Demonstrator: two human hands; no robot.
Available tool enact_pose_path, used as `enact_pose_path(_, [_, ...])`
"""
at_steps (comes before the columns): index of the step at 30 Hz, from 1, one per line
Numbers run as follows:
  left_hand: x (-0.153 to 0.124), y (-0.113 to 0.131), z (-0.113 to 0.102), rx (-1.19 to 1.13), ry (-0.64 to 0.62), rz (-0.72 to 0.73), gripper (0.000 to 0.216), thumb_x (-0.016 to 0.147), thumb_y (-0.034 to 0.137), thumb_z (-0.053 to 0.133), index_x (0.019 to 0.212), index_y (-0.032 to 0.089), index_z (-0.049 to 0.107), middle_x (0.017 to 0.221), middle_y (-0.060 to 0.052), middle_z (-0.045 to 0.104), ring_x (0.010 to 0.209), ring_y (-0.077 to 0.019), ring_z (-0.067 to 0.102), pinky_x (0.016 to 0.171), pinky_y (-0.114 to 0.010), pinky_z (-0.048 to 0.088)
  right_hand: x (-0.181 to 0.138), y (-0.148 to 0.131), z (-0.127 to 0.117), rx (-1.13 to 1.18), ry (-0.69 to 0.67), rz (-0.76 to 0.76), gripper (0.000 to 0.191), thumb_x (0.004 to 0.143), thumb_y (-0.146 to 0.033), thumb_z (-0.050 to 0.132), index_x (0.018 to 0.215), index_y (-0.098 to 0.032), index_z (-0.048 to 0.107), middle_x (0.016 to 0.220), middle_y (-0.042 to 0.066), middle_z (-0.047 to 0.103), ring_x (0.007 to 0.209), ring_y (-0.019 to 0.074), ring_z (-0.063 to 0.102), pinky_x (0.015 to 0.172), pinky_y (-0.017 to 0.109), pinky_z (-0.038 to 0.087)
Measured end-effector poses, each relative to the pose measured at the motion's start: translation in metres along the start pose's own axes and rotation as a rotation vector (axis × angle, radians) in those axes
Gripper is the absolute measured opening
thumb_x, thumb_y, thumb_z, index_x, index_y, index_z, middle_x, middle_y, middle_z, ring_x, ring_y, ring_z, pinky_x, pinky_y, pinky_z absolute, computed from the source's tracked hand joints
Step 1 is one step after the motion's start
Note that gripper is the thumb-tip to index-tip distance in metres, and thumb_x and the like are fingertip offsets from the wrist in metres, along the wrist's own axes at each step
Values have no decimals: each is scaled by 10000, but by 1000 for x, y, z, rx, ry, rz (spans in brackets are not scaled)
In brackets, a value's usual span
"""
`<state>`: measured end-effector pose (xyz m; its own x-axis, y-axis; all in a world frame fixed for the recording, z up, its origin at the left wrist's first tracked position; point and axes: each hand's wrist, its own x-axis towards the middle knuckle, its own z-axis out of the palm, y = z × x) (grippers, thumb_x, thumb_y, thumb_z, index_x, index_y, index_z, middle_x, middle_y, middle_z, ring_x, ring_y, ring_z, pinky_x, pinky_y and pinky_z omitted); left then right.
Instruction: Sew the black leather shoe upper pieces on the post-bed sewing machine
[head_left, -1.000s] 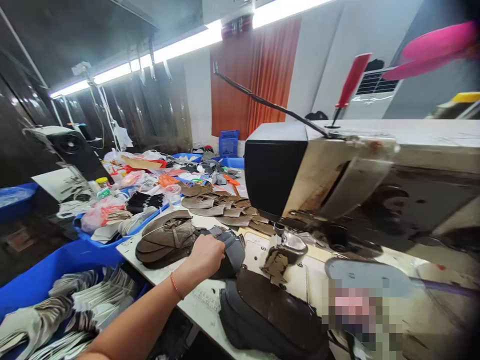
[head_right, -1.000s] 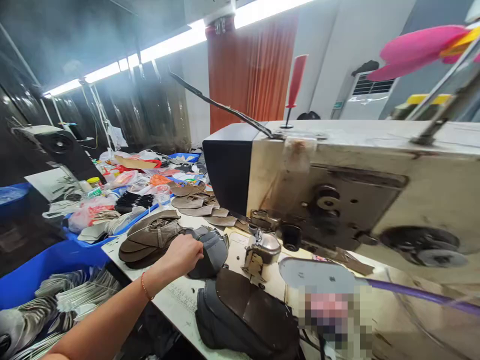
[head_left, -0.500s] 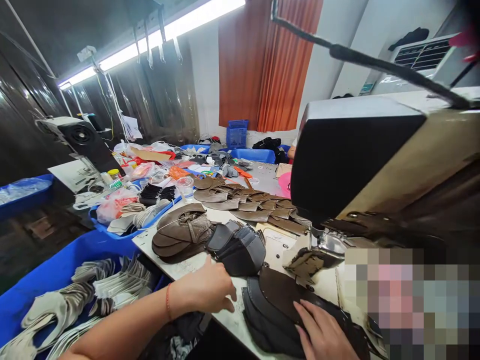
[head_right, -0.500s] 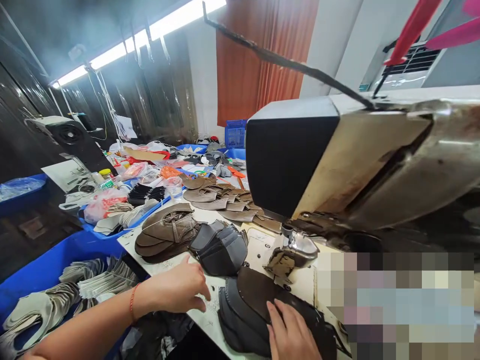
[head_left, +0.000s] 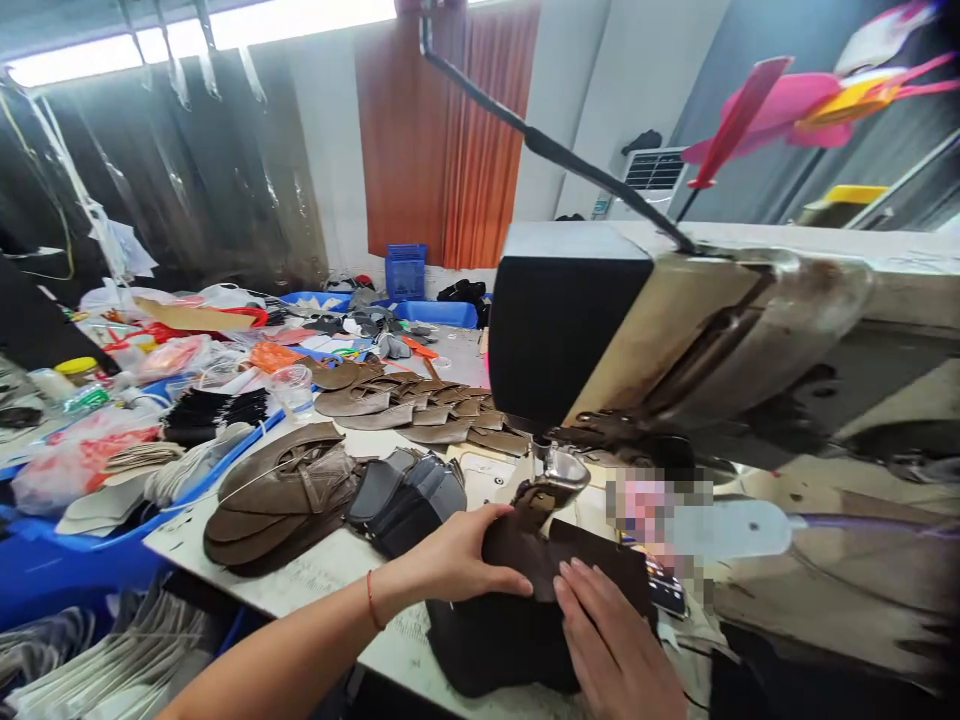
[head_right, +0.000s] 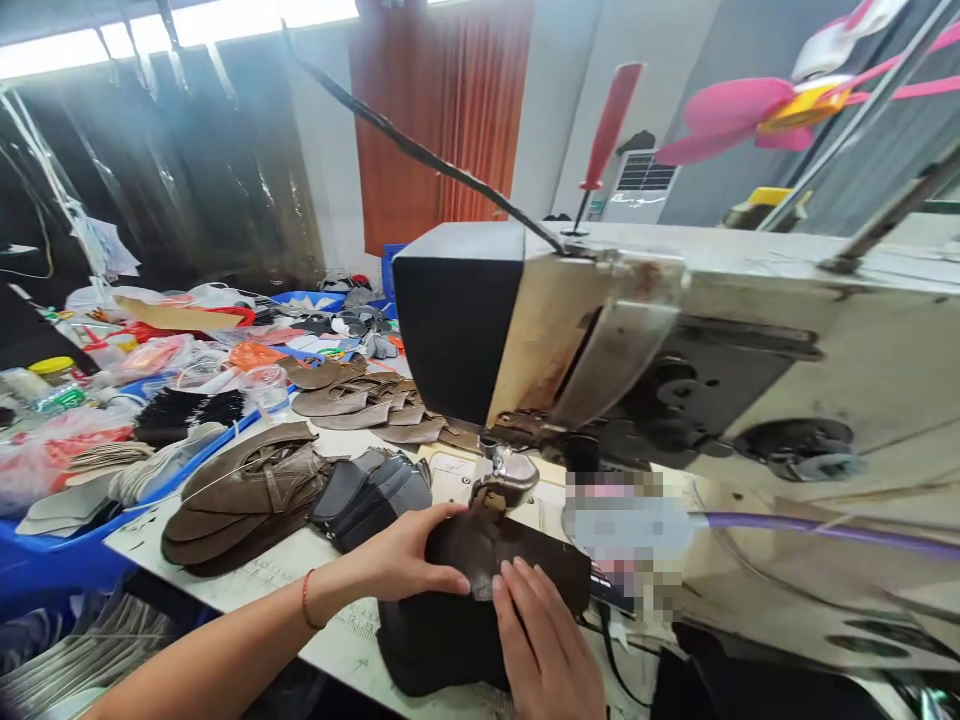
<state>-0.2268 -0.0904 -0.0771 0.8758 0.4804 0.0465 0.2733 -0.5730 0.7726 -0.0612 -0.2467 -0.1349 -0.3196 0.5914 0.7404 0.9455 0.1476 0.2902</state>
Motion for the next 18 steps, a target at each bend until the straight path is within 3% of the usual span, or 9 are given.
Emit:
enact_pose_path(3, [-6,-3,19,191,203,57,781,635,443,772,1305,209,449,1269,-109,536,1140,-284,489,983,-423,391,-10,-4,10,38,-2,9,294,878,-72,424,1061,-112,651,1053,128,684,1070,256,594,932,428,439])
enact_pose_path(5, [-9,-5,33,332,162,169,706,623,417,782,1246,238,504,1226,-89,550,1087,-279,506,941,-419,420,-17,-11,20,67,20,37,295,884,-88,418,1041,-151,661,1018,90,700,1022,240,608,923,425,428])
enact_pose_path(7, [-8,-8,47,432,42,234,438,718,324,708,1124,225,578,1084,-71,606,962,-237,557,830,-355,471,-24,-19,27,80,32,77,279,873,-95,446,1035,-167,661,998,75,702,997,244,605,912,430,422])
enact_pose_path(9, [-5,-12,58,514,-28,214,173,805,182,557,966,179,619,925,-70,633,821,-199,583,717,-301,479,-29,-29,34,33,24,162,248,857,-120,497,1045,-171,651,1006,98,684,993,279,591,882,462,427])
enact_pose_path(11, [-1,-17,63,531,-18,177,167,815,113,468,864,158,621,848,-75,634,737,-181,582,657,-278,464,-32,-39,40,-64,27,311,229,842,-190,564,1061,-170,630,1046,147,644,1003,331,571,844,508,435])
enact_pose_path(14, [-4,-18,49,371,196,161,171,777,78,472,832,162,610,841,-64,631,748,-171,577,672,-264,444,-35,-50,45,-170,33,541,367,814,-316,625,1148,-172,573,1178,211,559,1083,401,519,843,568,422])
enact_pose_path(18, [-30,-11,3,-49,595,39,57,791,153,545,828,165,586,752,-18,600,690,-134,544,635,-229,418,-21,-41,37,-84,-1,691,535,792,-405,632,1260,-174,511,1376,241,411,1247,461,372,913,638,348])
